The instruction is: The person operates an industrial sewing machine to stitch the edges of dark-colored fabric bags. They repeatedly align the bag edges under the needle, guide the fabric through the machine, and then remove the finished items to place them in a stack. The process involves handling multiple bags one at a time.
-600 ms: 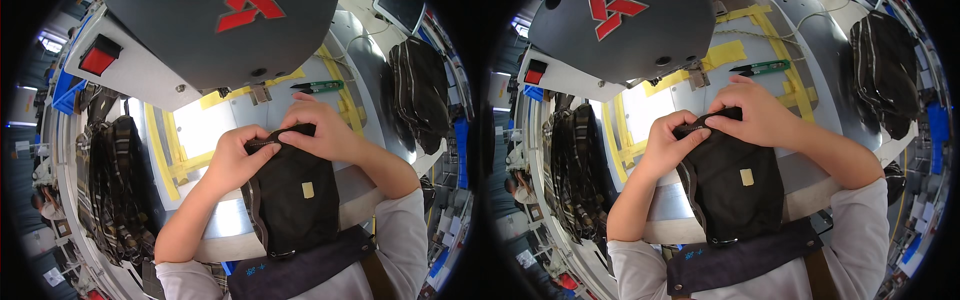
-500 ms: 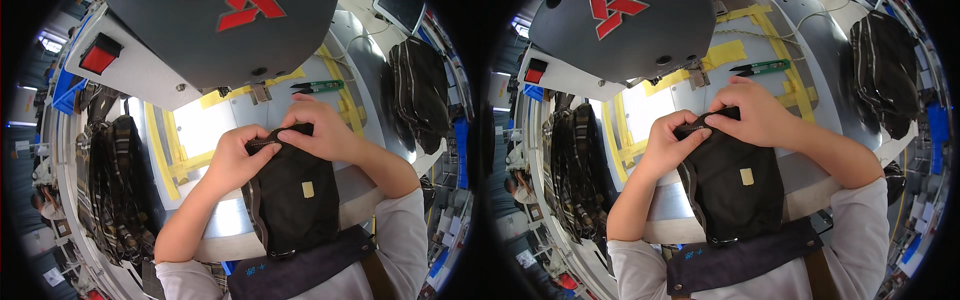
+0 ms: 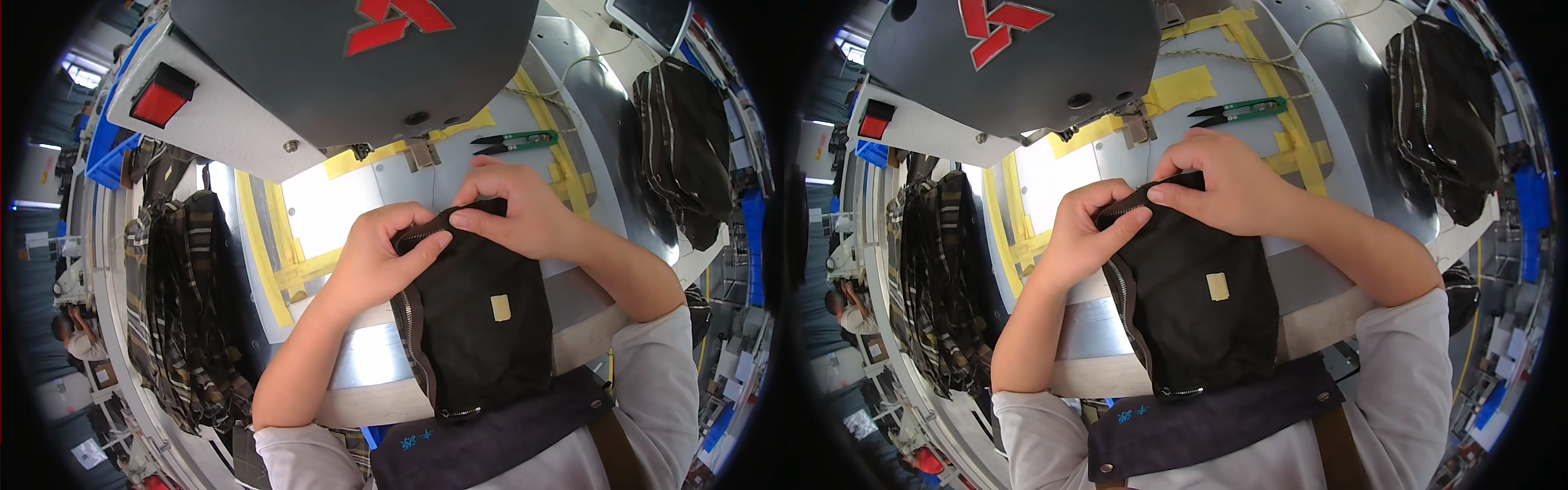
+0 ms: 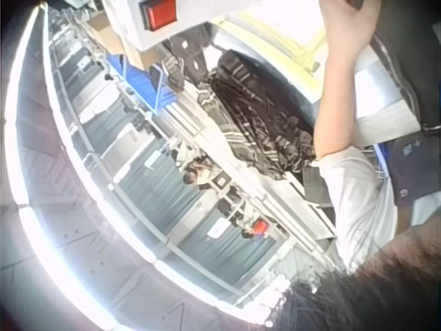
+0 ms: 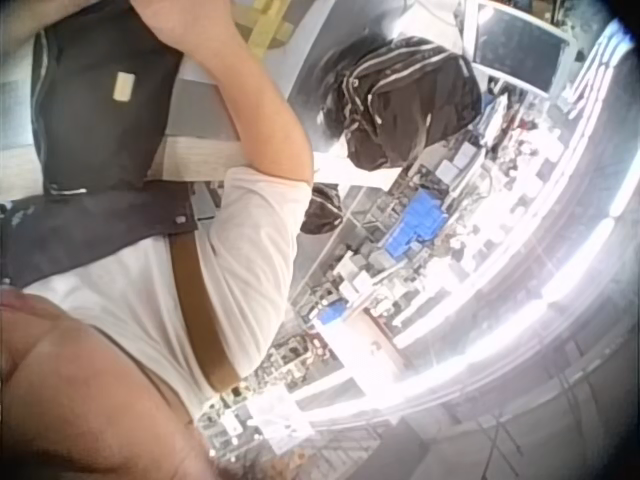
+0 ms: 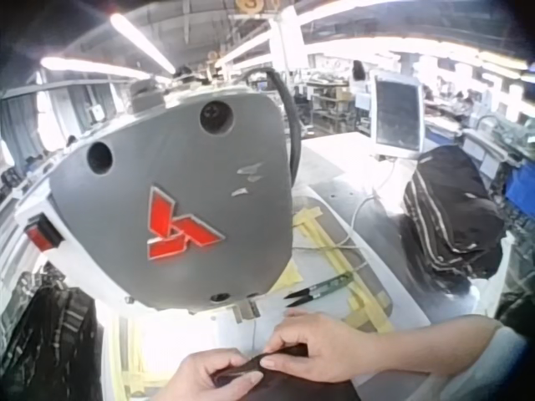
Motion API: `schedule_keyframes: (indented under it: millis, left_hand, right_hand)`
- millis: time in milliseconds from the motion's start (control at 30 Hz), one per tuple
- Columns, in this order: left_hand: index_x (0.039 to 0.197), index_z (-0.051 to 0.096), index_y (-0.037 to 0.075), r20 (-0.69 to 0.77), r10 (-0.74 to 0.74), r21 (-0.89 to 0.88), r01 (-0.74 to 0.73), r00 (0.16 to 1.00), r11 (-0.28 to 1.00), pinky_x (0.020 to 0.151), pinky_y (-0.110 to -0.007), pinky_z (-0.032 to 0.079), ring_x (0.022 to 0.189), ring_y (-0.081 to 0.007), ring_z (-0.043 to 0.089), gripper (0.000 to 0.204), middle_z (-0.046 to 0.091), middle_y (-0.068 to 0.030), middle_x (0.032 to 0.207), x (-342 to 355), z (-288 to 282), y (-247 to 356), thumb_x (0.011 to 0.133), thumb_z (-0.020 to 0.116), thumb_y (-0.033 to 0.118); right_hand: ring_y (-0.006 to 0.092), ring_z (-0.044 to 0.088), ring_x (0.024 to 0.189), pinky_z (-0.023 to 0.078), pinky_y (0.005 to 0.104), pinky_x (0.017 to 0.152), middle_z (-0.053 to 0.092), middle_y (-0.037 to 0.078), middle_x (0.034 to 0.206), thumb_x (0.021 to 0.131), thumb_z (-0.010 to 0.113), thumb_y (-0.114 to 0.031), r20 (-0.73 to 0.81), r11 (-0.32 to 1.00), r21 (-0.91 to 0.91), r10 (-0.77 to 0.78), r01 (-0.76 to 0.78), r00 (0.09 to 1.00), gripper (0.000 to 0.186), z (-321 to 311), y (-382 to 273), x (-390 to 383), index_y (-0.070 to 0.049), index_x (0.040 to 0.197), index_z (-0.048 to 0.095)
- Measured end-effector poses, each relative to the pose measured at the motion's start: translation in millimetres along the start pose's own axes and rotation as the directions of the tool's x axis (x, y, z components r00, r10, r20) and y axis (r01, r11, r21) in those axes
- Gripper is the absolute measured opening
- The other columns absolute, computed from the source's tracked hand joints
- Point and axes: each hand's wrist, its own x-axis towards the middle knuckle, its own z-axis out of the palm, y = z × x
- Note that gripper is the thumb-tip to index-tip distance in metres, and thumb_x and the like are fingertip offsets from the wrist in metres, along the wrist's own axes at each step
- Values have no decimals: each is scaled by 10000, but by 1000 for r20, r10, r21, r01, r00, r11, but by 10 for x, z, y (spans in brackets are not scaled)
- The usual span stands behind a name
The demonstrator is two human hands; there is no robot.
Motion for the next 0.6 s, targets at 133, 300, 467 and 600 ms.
schedule_keyframes:
  millis: [133,300,467,600]
  left_hand:
    - [840,634,-10,-40,112,95,-107,993,990,597,-254,424,634,-101,516,130,597,-57,697,-6,22,4,822,686,108]
    - [831,627,-9,-52,176,147,-167,983,975,586,-272,427,619,-153,536,118,593,-91,702,1,11,-2,809,674,97]
    - [813,623,-9,-132,205,197,-177,970,964,578,-286,431,616,-204,561,117,605,-108,724,13,46,-48,802,668,99]
    - [812,637,-2,-222,260,341,-175,940,924,609,-336,446,647,-251,573,126,595,-106,712,83,60,-59,795,674,117]
  right_hand:
    - [252,574,728,312,423,1102,619,93,723,861,659,-231,-9,1000,-18,9,-9,1000,188,23,-20,-9,-46,838,634]
    - [241,586,725,333,420,1074,621,86,738,859,660,-228,-15,999,-35,-9,8,1000,175,28,-18,-16,-54,849,636]
    - [253,601,732,485,359,791,631,86,760,838,680,-201,-157,999,44,-3,11,988,163,116,8,1,-44,859,641]
    - [269,615,727,476,345,648,641,100,746,811,691,-181,-157,999,-40,28,-35,987,153,90,32,96,-37,839,647]
